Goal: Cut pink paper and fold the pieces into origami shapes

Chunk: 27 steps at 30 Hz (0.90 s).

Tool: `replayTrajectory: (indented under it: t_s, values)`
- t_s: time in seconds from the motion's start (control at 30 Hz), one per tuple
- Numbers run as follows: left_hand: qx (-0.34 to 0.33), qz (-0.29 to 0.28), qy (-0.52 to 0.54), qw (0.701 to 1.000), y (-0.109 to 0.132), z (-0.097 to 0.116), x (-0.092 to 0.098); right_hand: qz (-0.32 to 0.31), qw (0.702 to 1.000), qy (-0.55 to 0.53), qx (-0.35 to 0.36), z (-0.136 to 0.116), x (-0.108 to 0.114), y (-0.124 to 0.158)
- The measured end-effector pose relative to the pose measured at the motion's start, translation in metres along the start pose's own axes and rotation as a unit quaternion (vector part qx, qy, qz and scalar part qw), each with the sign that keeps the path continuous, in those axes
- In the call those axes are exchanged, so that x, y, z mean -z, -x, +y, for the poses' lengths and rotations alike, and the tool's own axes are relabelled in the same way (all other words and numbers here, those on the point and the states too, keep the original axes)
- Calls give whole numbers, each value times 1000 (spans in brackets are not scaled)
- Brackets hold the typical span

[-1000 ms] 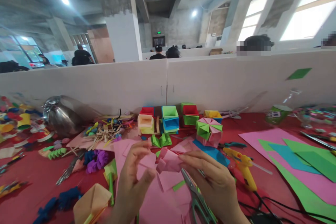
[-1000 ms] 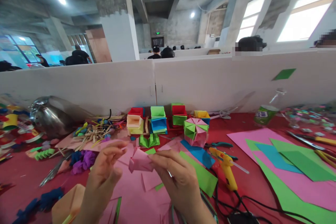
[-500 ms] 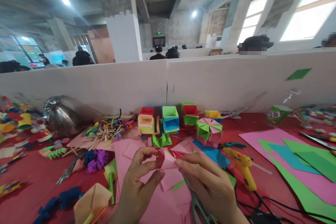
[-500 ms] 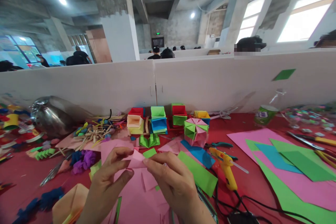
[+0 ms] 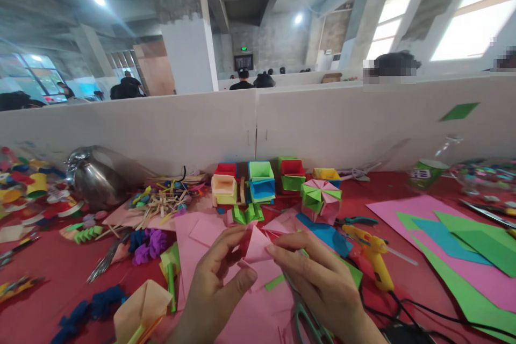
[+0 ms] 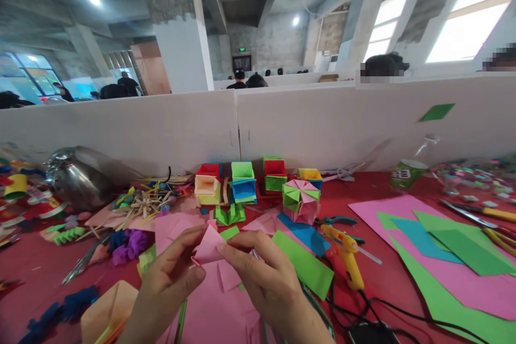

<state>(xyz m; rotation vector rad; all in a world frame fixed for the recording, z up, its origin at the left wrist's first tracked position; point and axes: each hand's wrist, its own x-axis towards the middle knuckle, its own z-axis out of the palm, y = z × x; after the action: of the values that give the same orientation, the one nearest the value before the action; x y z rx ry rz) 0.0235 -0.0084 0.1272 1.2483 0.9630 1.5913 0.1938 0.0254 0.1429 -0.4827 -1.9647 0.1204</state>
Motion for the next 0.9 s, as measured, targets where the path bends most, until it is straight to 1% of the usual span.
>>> replayTrajectory:
  t_s: [0.17,0.27,0.37,0.47,0.57,0.77,0.8,0.9]
  values:
    - [-6,-25,27,999,-1,-1,1,-4,1000,-10,0,1,0,-1]
    - [-7,-43,24,999,-2,-3,4,1,1000,-14,-2,1,0,-2]
    - [-8,-63,3,998,-2,-4,7,7,1000,-11,-16,1,0,-1]
    - [-7,-82,-58,995,-2,-4,9,13,1000,-8,-27,1,0,0]
    - [-14,-79,-108,991,-2,-4,9,20,999,7,-33,2,-1,3]
    - [-28,-47,-106,993,-2,-6,7,4,999,31,-15,1,0,3]
    - [-24,-50,-106,993,-2,-6,6,4,999,32,-11,1,0,3]
    - [-7,-81,-99,992,-1,-5,6,13,999,35,-6,0,0,1]
